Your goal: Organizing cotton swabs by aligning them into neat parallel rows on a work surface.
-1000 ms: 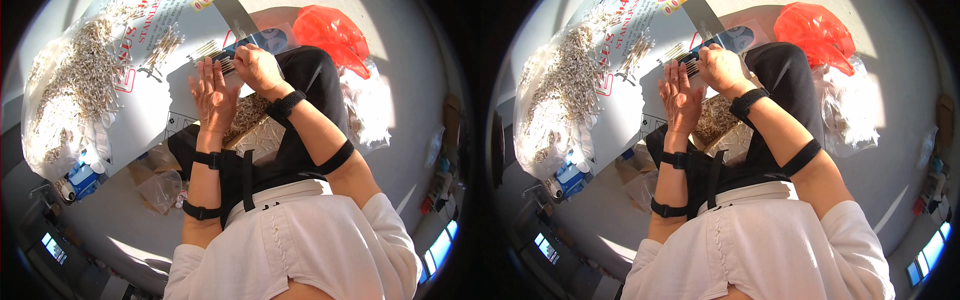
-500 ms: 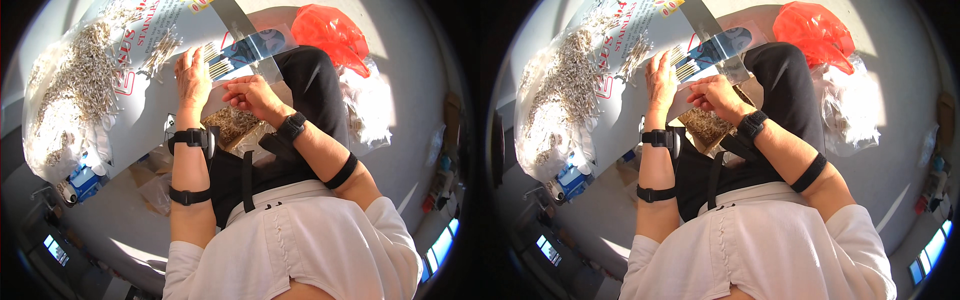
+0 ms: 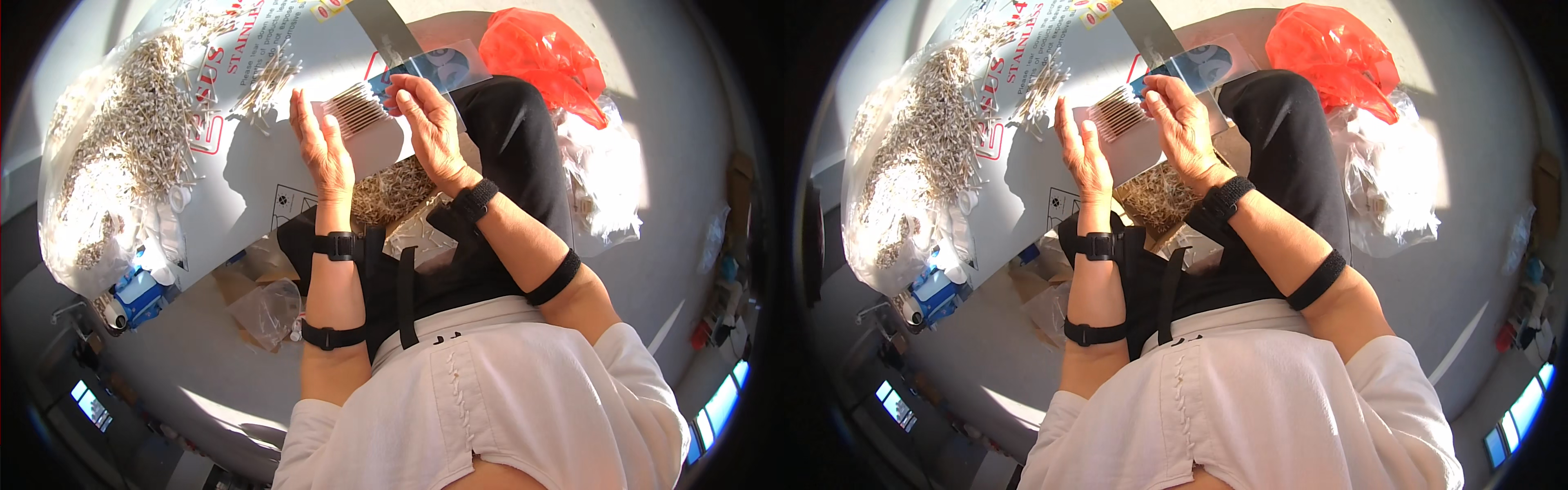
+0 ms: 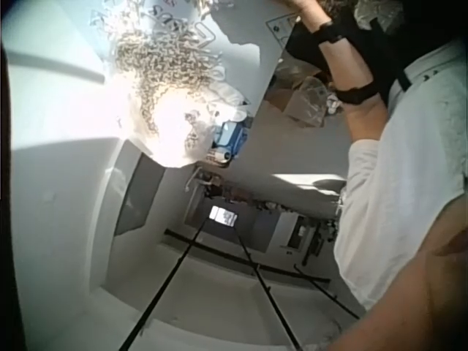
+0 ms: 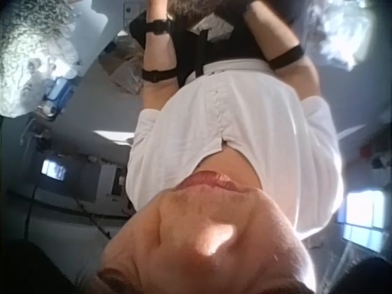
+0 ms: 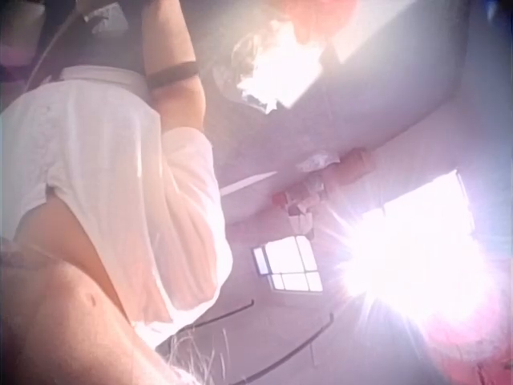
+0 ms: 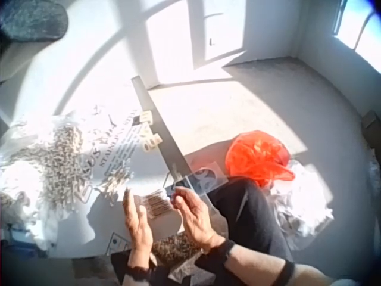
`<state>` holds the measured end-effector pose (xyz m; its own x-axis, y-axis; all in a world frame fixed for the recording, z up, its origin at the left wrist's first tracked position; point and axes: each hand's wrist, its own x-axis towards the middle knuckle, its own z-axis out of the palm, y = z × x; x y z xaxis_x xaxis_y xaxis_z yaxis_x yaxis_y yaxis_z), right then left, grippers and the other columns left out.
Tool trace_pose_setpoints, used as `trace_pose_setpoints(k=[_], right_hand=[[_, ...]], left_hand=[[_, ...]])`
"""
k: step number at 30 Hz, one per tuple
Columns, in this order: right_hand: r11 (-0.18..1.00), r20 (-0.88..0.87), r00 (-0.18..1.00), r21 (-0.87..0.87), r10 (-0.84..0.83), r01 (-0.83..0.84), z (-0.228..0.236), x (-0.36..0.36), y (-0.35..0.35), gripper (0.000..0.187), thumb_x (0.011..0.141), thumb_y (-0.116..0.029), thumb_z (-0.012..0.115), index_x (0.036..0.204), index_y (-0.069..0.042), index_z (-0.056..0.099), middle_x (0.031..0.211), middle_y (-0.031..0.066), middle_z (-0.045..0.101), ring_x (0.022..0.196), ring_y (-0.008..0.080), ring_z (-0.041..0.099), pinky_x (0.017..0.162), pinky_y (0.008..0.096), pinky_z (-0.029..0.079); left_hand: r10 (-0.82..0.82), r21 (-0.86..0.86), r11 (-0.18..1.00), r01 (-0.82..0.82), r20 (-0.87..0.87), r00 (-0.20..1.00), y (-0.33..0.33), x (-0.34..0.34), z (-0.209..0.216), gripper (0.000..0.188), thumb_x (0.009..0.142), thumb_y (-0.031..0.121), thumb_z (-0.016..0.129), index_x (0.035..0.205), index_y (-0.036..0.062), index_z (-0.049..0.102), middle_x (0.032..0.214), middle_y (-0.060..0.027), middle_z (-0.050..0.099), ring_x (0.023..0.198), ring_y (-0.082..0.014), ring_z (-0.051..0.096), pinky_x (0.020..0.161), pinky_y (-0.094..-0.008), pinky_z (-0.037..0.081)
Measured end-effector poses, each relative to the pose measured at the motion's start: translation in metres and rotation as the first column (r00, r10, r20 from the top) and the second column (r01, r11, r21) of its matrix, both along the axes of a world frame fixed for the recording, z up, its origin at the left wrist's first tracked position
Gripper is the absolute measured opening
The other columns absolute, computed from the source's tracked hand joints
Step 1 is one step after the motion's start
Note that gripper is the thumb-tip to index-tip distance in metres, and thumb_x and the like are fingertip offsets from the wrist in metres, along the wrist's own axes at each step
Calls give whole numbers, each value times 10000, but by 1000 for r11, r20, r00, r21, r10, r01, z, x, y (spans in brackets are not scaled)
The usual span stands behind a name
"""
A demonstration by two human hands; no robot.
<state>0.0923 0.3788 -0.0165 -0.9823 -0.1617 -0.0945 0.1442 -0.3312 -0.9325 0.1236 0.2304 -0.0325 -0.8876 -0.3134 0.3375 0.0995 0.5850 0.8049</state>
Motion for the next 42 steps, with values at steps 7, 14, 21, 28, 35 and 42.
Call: trace_pose_setpoints(k=[7,14,21,28,35,42], right_hand=[[974,25,999,-224,-22,27,-12,-31,-14,428,1017,-244,509,1355,18,492,1361,122,533,1303,196,471,1119,326,341],[995,-69,997,-99,-17,10,-21,-33,-23,442,1013,-282,511,1332,25,511,1286,112,566,1203,176,505,1062,304,370],[997,-86,995,-67,-50,44,-22,-28,-37,456,1020,-289,494,1350,27,492,1315,136,553,1225,194,494,1070,305,361],[999,-119,993,-48,5,-11,-24,-32,-37,454,1031,-278,472,1360,35,478,1364,153,520,1312,214,458,1129,330,330],[1000,-36,999,-7,29,-29,-18,-39,-10,370,992,-138,553,1304,57,512,1243,130,594,1187,175,553,1046,294,427],[682,-384,875,726,296,88,-8,-36,7,86,824,-71,668,906,-48,676,877,67,647,797,224,659,715,314,527]], left_hand=[[-22,-626,758,186,260,965,22,-1,3,791,929,534,494,1496,31,268,1545,-212,276,1451,-361,225,1155,-567,151],[-12,-378,923,72,160,987,14,-3,-3,706,983,422,460,1502,2,230,1561,-229,214,1458,-364,200,1178,-492,154],[90,458,886,-77,-7,996,14,-10,-6,711,1017,448,410,1492,-47,225,1577,-202,202,1475,-291,164,1191,-409,143],[74,570,821,-40,-36,997,18,-14,-7,717,1011,458,424,1491,-42,243,1570,-191,235,1463,-273,201,1183,-401,172],[21,206,979,-12,-44,999,-1,7,-5,723,948,380,568,1501,22,271,1565,-184,254,1460,-316,221,1176,-425,202],[11,-624,748,227,352,936,6,22,-1,894,883,614,516,1516,47,238,1591,-145,200,1476,-304,175,1169,-553,122]])
